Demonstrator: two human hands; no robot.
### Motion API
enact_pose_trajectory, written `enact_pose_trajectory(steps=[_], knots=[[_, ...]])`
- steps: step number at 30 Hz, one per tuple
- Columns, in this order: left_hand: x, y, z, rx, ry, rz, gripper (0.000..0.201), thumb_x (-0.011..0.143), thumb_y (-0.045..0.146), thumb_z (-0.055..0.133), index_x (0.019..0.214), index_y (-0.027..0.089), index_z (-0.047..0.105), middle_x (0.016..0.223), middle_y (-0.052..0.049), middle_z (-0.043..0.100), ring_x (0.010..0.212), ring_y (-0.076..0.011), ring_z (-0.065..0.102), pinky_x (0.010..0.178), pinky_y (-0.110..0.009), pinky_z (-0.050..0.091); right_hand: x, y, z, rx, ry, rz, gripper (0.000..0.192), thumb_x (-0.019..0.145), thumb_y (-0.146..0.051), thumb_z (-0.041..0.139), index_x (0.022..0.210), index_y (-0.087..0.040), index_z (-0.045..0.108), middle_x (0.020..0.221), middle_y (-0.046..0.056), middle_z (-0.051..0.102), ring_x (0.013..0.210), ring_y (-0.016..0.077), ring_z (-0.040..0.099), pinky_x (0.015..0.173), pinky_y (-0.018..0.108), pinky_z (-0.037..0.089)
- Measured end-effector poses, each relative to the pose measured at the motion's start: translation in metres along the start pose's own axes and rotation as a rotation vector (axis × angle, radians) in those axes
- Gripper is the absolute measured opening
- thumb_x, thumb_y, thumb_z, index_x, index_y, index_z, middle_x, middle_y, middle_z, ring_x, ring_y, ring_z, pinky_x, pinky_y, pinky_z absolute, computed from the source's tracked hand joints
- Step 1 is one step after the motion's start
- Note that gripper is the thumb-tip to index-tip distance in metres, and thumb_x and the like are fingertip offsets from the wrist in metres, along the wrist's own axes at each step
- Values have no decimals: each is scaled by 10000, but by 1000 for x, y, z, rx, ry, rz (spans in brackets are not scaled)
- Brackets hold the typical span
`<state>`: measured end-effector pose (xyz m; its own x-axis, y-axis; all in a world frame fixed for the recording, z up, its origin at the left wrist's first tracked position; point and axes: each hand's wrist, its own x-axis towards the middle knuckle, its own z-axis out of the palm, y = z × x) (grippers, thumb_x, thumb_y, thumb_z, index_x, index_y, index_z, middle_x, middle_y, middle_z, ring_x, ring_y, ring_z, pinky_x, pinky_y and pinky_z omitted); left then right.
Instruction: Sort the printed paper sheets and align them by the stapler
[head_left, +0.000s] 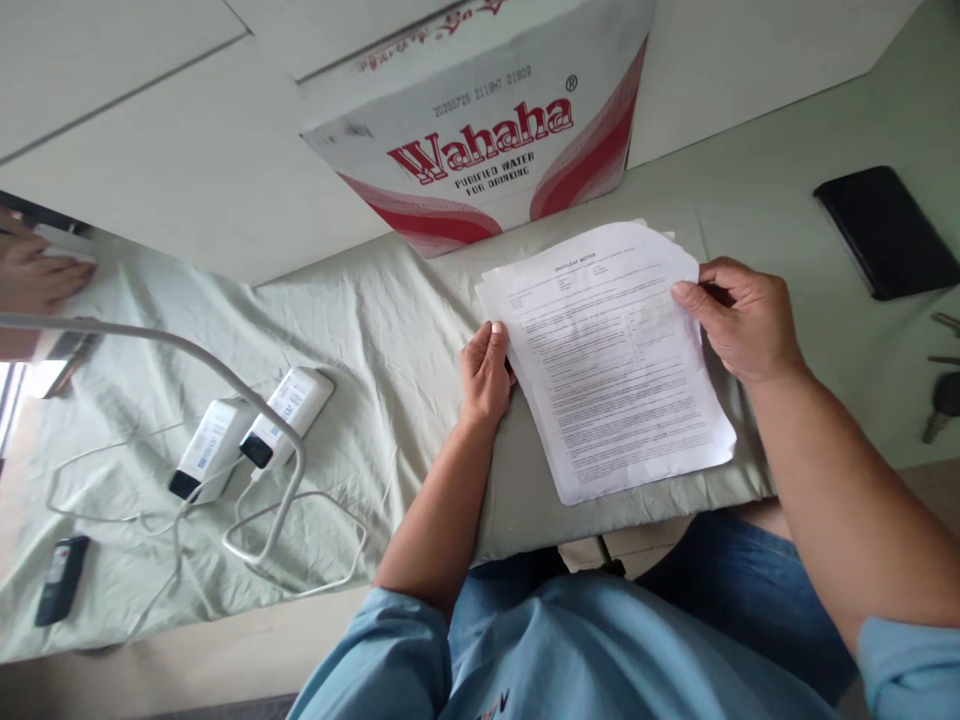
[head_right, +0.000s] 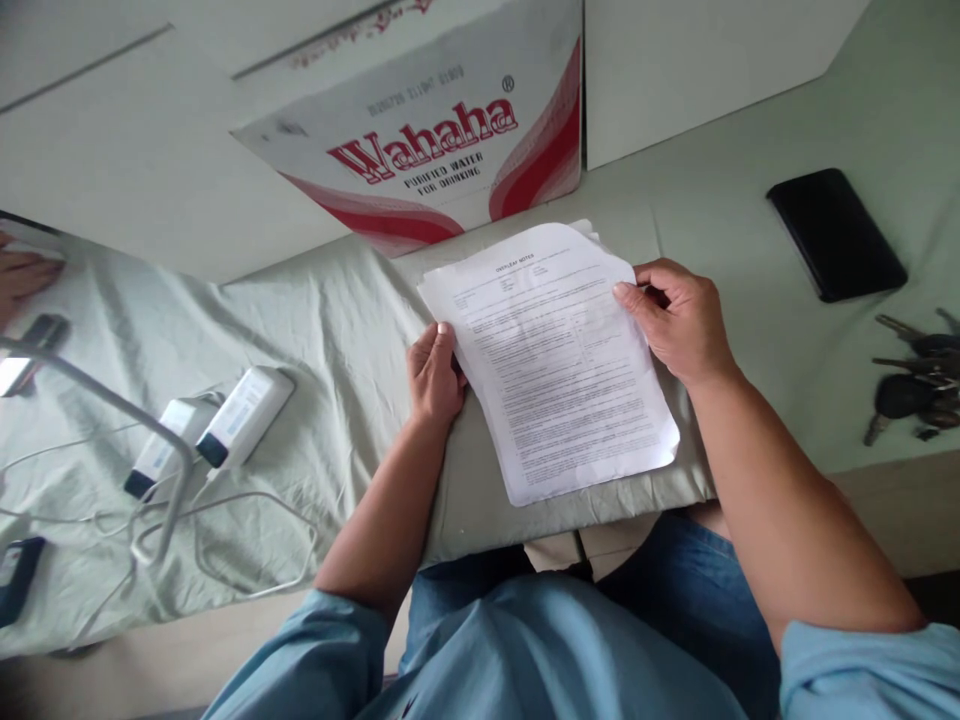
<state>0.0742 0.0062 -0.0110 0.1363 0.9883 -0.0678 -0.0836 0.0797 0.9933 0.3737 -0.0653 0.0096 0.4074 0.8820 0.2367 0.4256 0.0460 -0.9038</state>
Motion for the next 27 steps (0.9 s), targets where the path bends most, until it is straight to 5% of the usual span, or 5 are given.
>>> enact_pose_trajectory(steps=[9, 27], knots=[[-5, -2, -1, 31, 62, 58, 624, 954, 750, 700, 673, 237, 484, 496, 51, 390, 408, -86, 337, 374, -275, 215, -2, 2, 8, 91, 194, -48, 237, 808, -423, 896, 896, -217, 818, 720, -23, 726, 653, 134, 599, 632, 303, 473], [-5, -6, -2, 77, 58, 92, 627, 982, 740, 668, 648, 242, 484, 540, 37, 379, 478, -114, 323, 462, -312, 259, -7, -10, 11, 169, 124, 9, 175, 811, -321, 920, 892, -205, 819, 735, -3, 746, 651, 114, 595, 641, 281, 484]])
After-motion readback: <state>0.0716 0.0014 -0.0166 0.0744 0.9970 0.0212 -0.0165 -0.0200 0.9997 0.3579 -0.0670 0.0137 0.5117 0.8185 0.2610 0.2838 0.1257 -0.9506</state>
